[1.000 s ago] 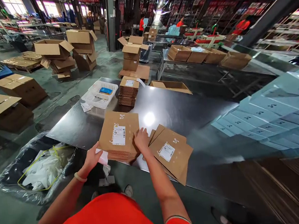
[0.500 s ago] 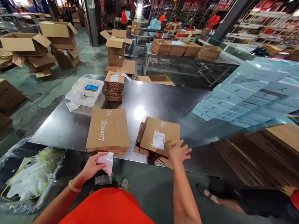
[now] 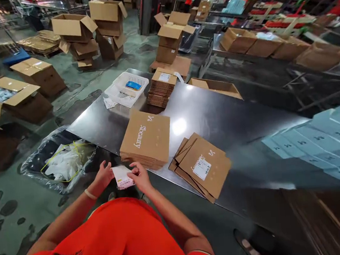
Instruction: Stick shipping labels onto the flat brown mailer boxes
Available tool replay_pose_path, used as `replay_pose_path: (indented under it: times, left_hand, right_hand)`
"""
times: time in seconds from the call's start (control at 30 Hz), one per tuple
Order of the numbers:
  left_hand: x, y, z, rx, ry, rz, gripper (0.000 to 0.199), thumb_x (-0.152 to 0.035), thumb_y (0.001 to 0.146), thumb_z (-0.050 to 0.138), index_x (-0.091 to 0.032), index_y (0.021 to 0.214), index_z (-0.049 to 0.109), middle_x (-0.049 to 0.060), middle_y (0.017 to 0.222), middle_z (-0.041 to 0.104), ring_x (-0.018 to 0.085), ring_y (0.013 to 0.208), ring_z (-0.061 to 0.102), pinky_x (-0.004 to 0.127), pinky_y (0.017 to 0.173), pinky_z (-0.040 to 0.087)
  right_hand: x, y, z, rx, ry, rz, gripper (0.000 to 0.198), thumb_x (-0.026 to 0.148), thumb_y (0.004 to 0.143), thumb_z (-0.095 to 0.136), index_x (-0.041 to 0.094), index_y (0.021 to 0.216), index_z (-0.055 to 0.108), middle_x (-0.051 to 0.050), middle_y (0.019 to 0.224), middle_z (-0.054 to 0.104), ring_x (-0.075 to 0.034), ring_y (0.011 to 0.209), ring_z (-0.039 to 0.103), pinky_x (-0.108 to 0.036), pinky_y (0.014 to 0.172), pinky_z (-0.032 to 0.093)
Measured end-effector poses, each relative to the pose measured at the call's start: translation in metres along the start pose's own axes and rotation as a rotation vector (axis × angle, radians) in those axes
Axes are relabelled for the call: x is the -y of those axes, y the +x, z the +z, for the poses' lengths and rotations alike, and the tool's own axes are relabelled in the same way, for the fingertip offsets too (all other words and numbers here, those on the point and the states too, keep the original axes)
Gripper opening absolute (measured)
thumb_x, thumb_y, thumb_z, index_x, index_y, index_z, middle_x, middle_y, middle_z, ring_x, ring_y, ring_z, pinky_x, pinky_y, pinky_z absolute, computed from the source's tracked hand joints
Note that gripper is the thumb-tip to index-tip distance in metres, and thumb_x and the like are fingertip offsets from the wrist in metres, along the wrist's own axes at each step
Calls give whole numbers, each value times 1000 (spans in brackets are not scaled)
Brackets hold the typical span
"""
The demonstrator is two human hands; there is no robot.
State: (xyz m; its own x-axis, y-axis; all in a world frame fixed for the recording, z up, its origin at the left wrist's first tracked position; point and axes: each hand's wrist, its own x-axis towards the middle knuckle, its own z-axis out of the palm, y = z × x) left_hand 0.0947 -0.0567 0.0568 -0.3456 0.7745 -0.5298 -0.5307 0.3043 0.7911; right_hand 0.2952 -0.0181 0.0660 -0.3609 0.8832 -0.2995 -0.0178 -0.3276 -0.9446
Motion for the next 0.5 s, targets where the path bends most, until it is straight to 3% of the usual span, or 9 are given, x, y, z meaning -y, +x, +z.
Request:
replay_pose_path:
  times: [0.07,0.17,0.23,0.33,0.43,0.5]
  left_hand:
    - [12,-15,0,104,12,-42,93,-69,85,83,-28,161,47,0,76,75,23,68,74,39,72,61]
    - [19,-33,9,251,139,44,79,-52,64,102,-19,131,74,3,84,81,21,74,75,34,76,61]
    - [17,-36,17,278,236,86,59,-36,54,105,-15,104,83,5,85,83,21,74,75,32,75,59]
    - [9,-28,33,271,297,91,44,-29,55,100,-14,94,86,7,82,83,22,72,74,34,73,58]
    - [2,-17,53,266,322,100,44,-27,54,99,-14,95,87,8,83,85,24,75,76,35,74,60]
    - [-1,-12,64,284,324,89,47,-27,52,100,-14,96,87,8,86,86,25,78,78,35,78,60]
  right_hand:
    - [5,6,4,-28,-28,-4,34,46,60,89,25,79,70,8,57,60,-13,55,49,-26,58,42]
    - [9,12,5,-16,-49,12,29,46,61,87,24,71,72,2,62,69,-15,58,54,-28,59,44]
    - [10,14,1,6,-41,27,26,41,58,87,23,74,75,2,65,71,-15,59,57,-29,60,47]
    - [9,11,-12,-9,-65,-6,23,33,57,88,23,76,80,1,65,72,-16,59,59,-29,61,48]
    - [7,1,-24,-157,-176,-206,12,35,67,86,24,73,83,-1,68,74,-19,63,64,-32,63,51]
    - [11,-1,-34,-266,-261,-395,11,35,78,81,26,72,83,-4,75,77,-23,78,71,-35,73,57]
